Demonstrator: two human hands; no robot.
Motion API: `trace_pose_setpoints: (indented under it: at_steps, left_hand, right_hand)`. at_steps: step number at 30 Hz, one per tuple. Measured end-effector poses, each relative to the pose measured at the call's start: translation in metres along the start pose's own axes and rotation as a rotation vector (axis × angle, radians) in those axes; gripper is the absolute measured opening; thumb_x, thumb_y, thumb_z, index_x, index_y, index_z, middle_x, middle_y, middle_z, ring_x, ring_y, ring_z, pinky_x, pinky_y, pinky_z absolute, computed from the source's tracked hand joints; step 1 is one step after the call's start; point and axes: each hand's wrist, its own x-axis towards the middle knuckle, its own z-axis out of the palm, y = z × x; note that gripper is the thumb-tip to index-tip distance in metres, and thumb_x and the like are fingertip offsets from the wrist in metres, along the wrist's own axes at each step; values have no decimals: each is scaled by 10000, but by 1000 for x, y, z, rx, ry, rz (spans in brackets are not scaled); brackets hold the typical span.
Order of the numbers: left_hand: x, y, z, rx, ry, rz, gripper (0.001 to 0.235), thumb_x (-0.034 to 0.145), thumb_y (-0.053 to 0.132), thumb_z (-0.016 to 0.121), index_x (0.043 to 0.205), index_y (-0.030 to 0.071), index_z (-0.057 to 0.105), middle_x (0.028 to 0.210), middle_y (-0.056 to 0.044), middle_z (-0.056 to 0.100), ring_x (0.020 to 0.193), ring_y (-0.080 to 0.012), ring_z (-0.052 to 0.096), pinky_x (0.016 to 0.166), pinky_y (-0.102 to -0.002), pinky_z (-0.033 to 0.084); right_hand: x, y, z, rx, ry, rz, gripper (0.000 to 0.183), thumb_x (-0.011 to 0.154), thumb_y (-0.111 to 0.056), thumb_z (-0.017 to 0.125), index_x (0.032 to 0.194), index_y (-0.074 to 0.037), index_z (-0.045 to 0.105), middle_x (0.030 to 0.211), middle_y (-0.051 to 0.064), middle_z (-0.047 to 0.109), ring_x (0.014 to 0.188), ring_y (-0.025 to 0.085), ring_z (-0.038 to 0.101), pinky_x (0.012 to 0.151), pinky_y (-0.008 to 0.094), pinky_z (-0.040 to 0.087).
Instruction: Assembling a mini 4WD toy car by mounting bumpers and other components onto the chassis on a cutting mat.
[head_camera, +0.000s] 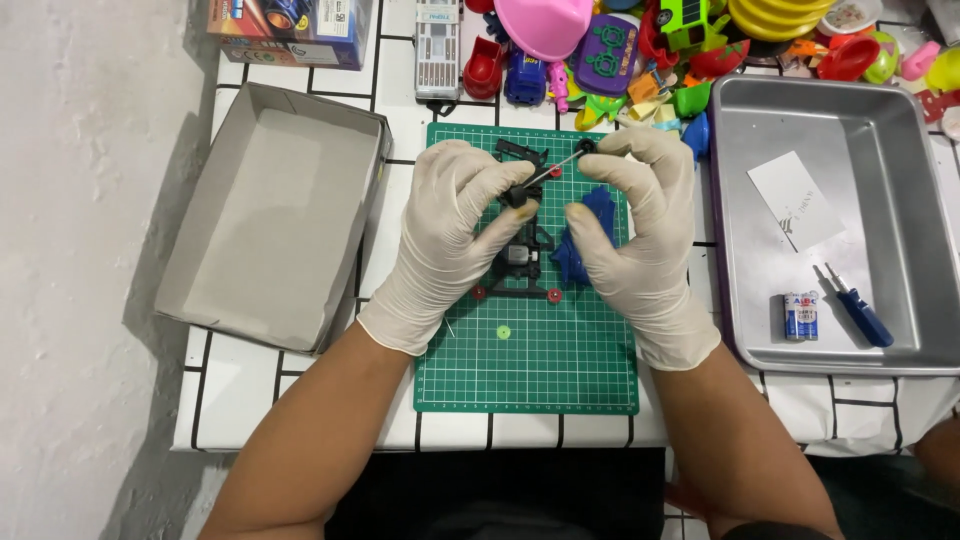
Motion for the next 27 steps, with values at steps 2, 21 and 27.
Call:
trace_pose_setpoints:
  at_steps: [2, 21, 27]
  left_hand:
    - [0, 1, 1, 37, 4, 14, 333, 959, 261, 767, 1234, 85, 704, 903, -2, 618, 902, -203, 635, 1028, -440, 445]
    - [-9, -17, 22, 367, -651, -341, 634, 885, 245, 741, 1471, 162, 514, 1329, -65, 657, 1414, -278, 446, 1220, -595, 117]
    - [-7, -17, 22, 438, -691, -333, 631, 841, 267, 771, 1429, 183, 559, 1231, -67, 676, 1362, -285, 487, 1210, -606, 135]
  right_hand:
    - [-6, 0, 8, 4, 4, 2, 269, 1017, -212, 730, 1170, -4, 654, 1123, 172, 526, 1116, 373, 539, 988, 498, 465]
    - [-16, 19, 8, 106, 307, 314, 136, 1014, 5, 727, 1050, -43, 605, 925, 103, 599, 893, 235, 639, 913, 407, 518]
    - [-18, 26, 11, 126, 324, 349, 153, 998, 9, 744, 1036, -59, 613, 922, 77, 623, 895, 210, 659, 927, 399, 532]
